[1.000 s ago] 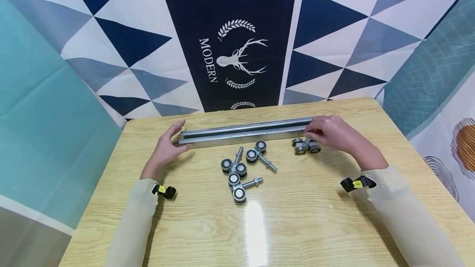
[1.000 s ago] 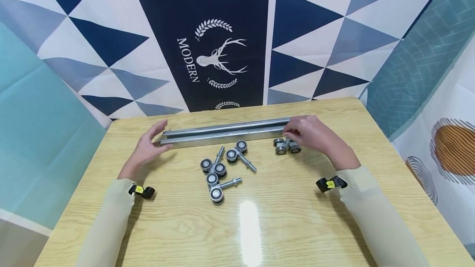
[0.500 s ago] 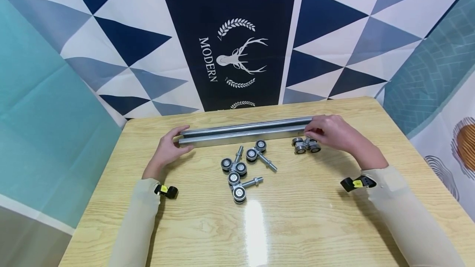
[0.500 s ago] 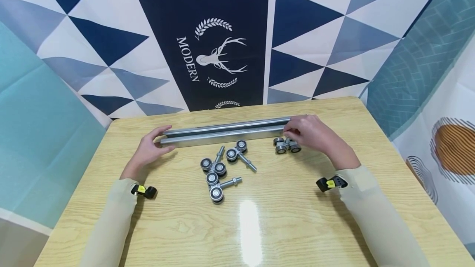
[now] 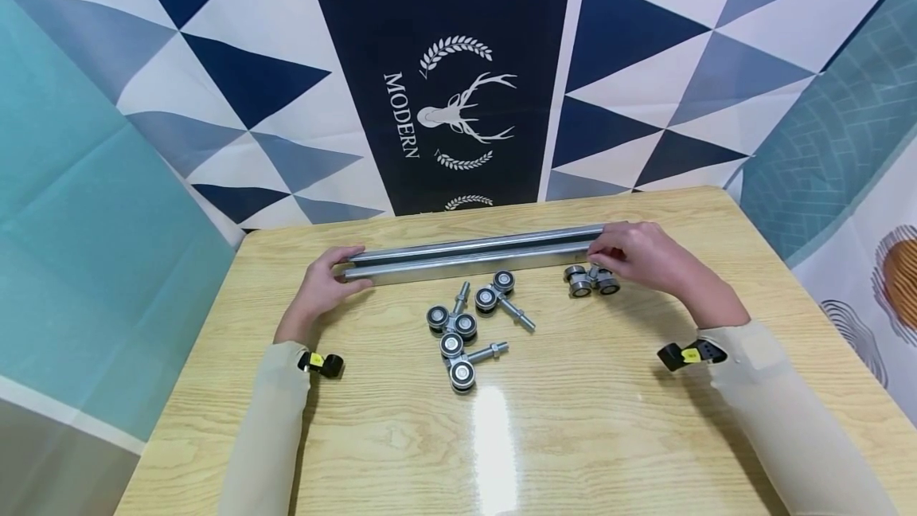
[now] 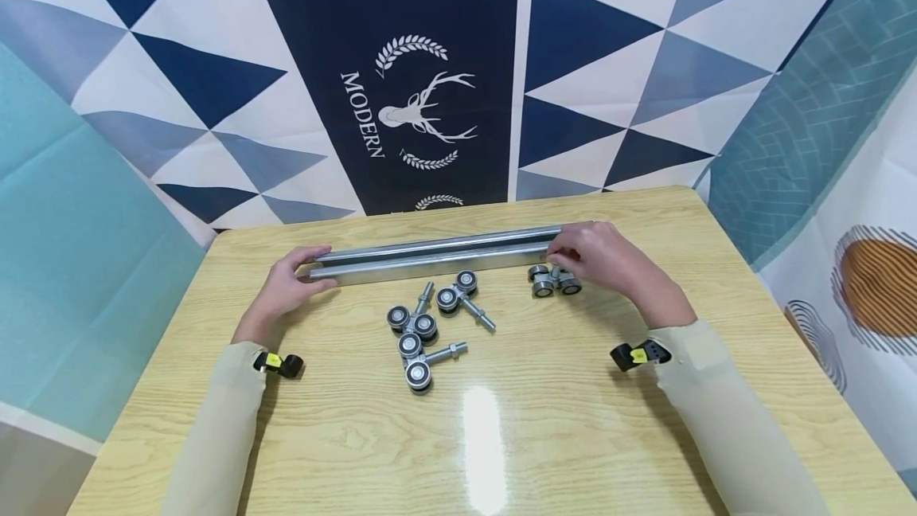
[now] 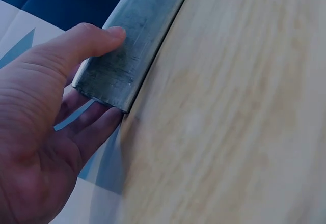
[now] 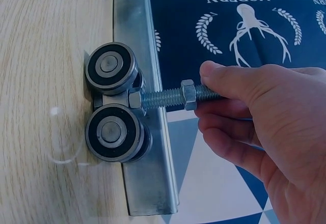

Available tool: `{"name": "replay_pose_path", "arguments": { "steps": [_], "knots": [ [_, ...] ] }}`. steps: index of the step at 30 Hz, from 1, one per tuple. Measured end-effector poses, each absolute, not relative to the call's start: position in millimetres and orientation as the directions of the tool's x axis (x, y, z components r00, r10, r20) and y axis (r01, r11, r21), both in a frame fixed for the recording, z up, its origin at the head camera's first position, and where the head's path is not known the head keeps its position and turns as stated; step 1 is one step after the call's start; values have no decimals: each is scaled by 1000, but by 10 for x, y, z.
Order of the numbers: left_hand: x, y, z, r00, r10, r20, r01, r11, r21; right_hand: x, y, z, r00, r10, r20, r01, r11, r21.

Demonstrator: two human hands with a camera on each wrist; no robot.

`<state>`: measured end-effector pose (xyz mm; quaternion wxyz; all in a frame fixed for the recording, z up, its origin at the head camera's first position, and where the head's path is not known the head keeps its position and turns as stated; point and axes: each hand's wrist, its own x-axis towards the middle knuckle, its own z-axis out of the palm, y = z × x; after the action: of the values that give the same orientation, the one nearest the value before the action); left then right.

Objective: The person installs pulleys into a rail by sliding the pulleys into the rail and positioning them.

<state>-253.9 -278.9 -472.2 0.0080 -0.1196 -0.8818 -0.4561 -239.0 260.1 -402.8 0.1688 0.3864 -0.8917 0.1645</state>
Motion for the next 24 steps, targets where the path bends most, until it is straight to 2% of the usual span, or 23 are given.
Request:
{"name": "replay_pose_path", "arguments": {
  "steps": [6, 15, 24],
  "knots": [
    [-2595, -2808, -4714, -972, 211, 100, 204, 562, 802, -2385, 2600, -4024, -638, -635, 436, -748, 646, -154],
    [-2611, -2825, -4641, -976, 217, 2, 126, 558, 820, -2393, 2602, -4031, -640, -633, 436, -746, 649, -153],
    [-2630, -2829, -4630, -976, 214, -44, 82, 545, 834, -2371, 2589, -4027, -714, -587, 382, -683, 704, -196]
  ]
}}
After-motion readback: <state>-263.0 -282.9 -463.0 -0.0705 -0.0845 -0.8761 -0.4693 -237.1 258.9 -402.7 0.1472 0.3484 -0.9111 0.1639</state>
